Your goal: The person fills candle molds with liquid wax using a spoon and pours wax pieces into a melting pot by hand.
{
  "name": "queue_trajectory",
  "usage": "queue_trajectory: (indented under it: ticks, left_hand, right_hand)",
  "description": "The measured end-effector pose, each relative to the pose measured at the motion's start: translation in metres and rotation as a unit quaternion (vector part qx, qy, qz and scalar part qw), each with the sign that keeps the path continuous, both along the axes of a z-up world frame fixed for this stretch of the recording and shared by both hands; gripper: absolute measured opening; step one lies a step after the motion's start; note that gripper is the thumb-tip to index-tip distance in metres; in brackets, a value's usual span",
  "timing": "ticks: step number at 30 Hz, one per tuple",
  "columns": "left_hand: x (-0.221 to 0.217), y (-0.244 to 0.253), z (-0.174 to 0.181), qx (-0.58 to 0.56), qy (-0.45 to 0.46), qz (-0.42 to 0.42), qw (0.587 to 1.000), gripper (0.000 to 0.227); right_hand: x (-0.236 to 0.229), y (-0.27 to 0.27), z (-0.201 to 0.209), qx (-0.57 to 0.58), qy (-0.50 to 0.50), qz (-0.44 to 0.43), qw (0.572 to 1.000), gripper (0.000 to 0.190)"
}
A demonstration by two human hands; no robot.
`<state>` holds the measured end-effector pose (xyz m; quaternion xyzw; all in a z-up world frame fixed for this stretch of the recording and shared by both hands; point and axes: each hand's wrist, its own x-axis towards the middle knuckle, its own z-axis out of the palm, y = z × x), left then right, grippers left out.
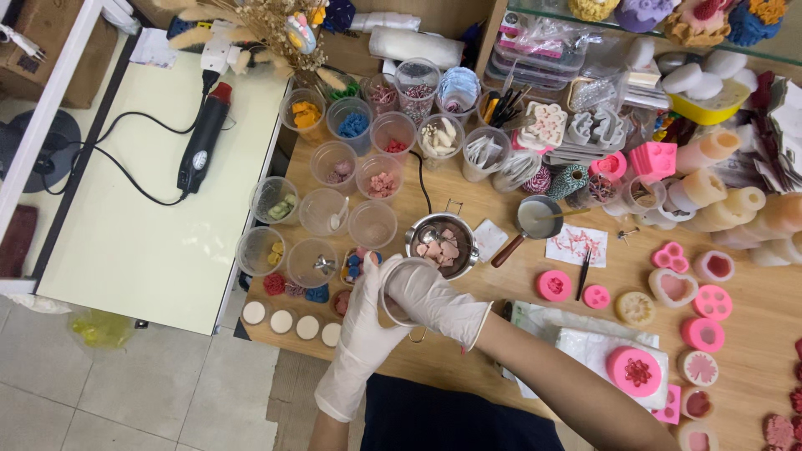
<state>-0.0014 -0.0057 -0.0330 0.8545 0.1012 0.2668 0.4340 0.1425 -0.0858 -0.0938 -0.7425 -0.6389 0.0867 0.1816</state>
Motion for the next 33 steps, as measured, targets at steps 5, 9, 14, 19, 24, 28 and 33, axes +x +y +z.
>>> queue_trajectory:
  ticks: [5,9,14,19,24,28,33]
  left_hand:
    - [-0.001,-0.004,-0.006,-0.047,0.051,-0.008,0.998,0.126]
    - [-0.002,-0.006,-0.004,-0.093,0.061,-0.007,0.994,0.129]
    - [-0.003,-0.001,-0.001,-0.065,0.043,-0.017,0.997,0.128]
    - [0.0,-0.001,0.006,-0.028,0.019,-0.005,0.999,0.13]
    - [-0.003,0.009,0.01,-0.037,0.044,0.025,0.998,0.12]
    - [-0.011,0.017,0.008,-0.045,0.0,0.034,0.998,0.131]
    - [-0.012,0.015,0.004,-0.073,-0.012,0.038,0.997,0.131]
  right_hand:
    - [-0.004,0.015,-0.013,-0.173,-0.034,0.039,0.983,0.015]
    - [0.002,0.008,0.026,-0.24,-0.003,0.056,0.969,0.018]
    - [-0.005,-0.003,0.059,-0.017,-0.082,0.013,0.996,0.027]
    - [-0.008,-0.01,0.09,0.001,-0.193,0.002,0.981,0.019]
    - [0.003,-0.03,0.136,-0.028,-0.147,-0.024,0.988,0.021]
    - [0.043,-0.043,0.152,0.164,0.174,0.013,0.971,0.019]
    - [0.079,-0.054,0.116,0.081,0.619,-0.202,0.755,0.026]
